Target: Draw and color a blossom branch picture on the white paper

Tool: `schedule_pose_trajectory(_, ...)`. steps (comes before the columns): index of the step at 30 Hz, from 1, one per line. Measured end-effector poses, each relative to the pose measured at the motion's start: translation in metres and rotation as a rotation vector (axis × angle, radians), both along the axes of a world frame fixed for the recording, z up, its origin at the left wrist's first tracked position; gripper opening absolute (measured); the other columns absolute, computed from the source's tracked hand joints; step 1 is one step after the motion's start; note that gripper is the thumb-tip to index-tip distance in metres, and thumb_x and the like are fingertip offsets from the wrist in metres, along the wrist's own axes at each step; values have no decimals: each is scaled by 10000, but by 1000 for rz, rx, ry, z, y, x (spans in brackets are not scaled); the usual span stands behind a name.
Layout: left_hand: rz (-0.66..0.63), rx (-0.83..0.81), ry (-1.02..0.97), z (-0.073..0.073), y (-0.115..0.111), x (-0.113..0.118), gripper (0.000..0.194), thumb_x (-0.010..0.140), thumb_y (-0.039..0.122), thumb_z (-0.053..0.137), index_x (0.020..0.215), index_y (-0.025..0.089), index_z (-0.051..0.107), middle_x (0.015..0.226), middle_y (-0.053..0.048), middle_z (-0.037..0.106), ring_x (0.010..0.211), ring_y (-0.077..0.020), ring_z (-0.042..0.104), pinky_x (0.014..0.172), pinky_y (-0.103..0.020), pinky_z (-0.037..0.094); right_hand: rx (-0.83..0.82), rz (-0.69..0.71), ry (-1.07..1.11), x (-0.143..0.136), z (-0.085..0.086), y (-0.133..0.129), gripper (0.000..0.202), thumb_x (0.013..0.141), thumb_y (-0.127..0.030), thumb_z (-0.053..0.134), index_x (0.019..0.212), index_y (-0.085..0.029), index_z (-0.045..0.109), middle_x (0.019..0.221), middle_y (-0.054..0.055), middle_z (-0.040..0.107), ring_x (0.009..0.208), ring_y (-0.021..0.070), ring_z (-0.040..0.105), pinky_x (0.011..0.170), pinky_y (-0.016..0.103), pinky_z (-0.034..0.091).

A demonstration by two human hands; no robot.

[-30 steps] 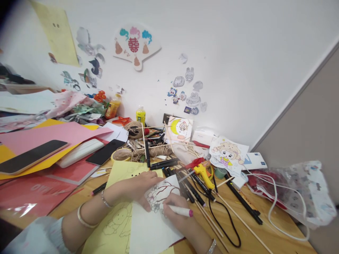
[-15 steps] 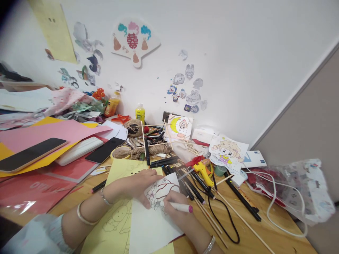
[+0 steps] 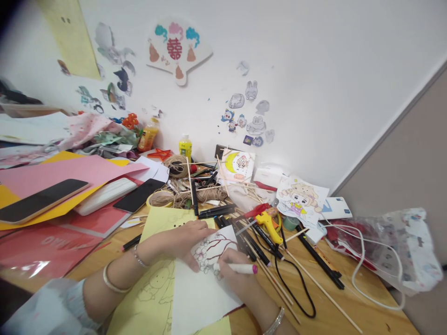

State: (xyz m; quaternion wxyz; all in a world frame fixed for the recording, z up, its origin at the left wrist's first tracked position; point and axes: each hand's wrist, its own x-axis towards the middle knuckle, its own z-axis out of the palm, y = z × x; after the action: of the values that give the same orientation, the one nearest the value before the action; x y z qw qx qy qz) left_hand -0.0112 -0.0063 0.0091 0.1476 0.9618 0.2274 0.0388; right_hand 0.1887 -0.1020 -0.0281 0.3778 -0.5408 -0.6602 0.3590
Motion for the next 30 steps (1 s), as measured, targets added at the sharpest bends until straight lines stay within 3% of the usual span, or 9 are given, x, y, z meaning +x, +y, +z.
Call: schedule_pose_trajectory(30, -7, -22, -11, -1, 0, -1, 859, 568, 637, 685, 1281, 247, 404, 995, -66, 512, 897, -262, 501, 790, -324, 395, 23, 23, 22, 2, 1, -1, 208, 718, -192, 472, 511, -206, 480, 519, -21, 545, 547, 142, 510, 547, 253, 373)
